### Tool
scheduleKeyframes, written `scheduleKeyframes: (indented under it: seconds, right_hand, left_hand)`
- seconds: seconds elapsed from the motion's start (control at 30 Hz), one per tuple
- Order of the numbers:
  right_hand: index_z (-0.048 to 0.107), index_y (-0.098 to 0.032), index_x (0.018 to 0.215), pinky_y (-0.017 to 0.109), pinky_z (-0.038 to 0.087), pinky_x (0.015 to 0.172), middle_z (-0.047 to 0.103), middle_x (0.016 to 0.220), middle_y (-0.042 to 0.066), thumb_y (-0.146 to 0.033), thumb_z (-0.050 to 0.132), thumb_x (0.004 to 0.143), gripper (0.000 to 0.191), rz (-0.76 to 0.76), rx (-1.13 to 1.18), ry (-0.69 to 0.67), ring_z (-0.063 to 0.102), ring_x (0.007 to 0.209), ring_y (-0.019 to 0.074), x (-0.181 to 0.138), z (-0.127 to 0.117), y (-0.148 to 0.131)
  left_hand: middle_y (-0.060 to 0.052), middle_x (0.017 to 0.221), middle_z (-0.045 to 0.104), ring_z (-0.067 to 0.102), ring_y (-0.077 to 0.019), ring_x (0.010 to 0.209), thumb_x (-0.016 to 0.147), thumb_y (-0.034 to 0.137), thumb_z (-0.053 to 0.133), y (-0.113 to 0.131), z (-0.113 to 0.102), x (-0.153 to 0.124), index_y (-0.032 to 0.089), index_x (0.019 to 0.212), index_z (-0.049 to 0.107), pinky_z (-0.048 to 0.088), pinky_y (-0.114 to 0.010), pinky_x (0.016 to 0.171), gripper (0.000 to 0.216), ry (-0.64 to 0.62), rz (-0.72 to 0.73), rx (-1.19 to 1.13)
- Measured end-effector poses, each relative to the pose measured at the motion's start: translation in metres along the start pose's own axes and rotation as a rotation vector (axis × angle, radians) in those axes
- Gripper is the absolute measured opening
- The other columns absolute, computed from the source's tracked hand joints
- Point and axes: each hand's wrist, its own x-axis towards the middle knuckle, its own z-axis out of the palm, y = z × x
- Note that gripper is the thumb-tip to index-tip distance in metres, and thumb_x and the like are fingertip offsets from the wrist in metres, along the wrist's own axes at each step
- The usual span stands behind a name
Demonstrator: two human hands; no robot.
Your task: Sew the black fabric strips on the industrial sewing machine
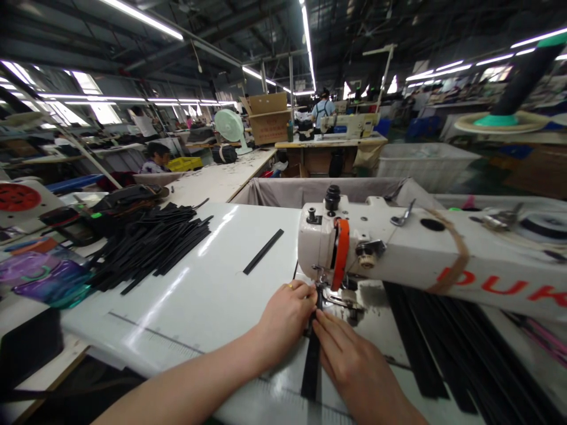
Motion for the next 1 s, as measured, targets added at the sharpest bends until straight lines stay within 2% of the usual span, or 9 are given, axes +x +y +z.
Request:
scheduleKeyframes:
  seconds: [0.1, 0.27, 0.43, 0.57, 0.83, 1.0]
  right_hand:
    - [0.064, -0.012, 0.116, 0.03, 0.056, 0.088, 0.068, 0.115, 0.011, -0.011, 0.04, 0.092, 0.034, 0.032, 0.007, -0.009, 0.065, 0.105, 0.0186, 0.003, 0.0, 0.002]
    - [0.064, -0.014, 0.111, 0.03, 0.056, 0.086, 0.069, 0.106, 0.009, -0.006, 0.038, 0.088, 0.035, 0.051, 0.11, -0.009, 0.065, 0.1, 0.0177, 0.01, -0.009, 0.008]
    - [0.066, -0.022, 0.096, 0.027, 0.055, 0.077, 0.068, 0.091, 0.003, -0.009, 0.043, 0.088, 0.028, 0.079, 0.301, -0.034, 0.065, 0.087, 0.0157, 0.009, -0.018, 0.01]
    - [0.066, -0.023, 0.092, 0.027, 0.053, 0.073, 0.066, 0.084, 0.002, -0.008, 0.045, 0.088, 0.026, 0.085, 0.397, -0.085, 0.062, 0.08, 0.015, 0.008, -0.019, 0.009]
    - [0.063, -0.023, 0.104, 0.032, 0.051, 0.086, 0.068, 0.098, 0.002, -0.008, 0.046, 0.085, 0.029, 0.123, 0.279, -0.079, 0.062, 0.093, 0.0173, 0.005, -0.009, 0.014]
    - [0.062, -0.02, 0.109, 0.033, 0.053, 0.084, 0.068, 0.104, 0.005, -0.007, 0.042, 0.083, 0.035, 0.094, 0.134, -0.056, 0.063, 0.095, 0.0189, 0.008, -0.005, 0.02]
  left_hand:
    - [-0.007, 0.099, 0.065, 0.056, -0.0225, 0.095, 0.094, 0.019, 0.054, -0.004, 0.001, 0.005, 0.012, 0.1, 0.066, 0.051, -0.036, 0.082, 0.015, 0.005, -0.013, -0.028]
    - [-0.006, 0.104, 0.066, 0.056, -0.0209, 0.101, 0.095, 0.016, 0.052, -0.011, 0.001, 0.005, 0.014, 0.091, 0.067, 0.049, -0.035, 0.093, 0.016, 0.093, 0.016, -0.17]
    - [-0.008, 0.111, 0.066, 0.056, -0.0216, 0.102, 0.094, 0.015, 0.051, -0.014, 0.003, 0.003, 0.014, 0.094, 0.066, 0.047, -0.038, 0.097, 0.015, 0.105, 0.029, -0.222]
    - [-0.008, 0.116, 0.065, 0.055, -0.0224, 0.105, 0.093, 0.014, 0.051, -0.013, 0.004, 0.002, 0.013, 0.097, 0.065, 0.046, -0.037, 0.098, 0.015, 0.106, 0.028, -0.229]
    - [-0.007, 0.111, 0.066, 0.057, -0.0207, 0.1, 0.094, 0.012, 0.05, -0.013, -0.001, 0.003, 0.014, 0.09, 0.066, 0.045, -0.035, 0.096, 0.017, 0.095, 0.045, -0.229]
    - [-0.008, 0.105, 0.066, 0.057, -0.021, 0.1, 0.094, 0.011, 0.047, -0.013, 0.002, 0.003, 0.014, 0.091, 0.066, 0.047, -0.034, 0.092, 0.02, 0.098, 0.067, -0.23]
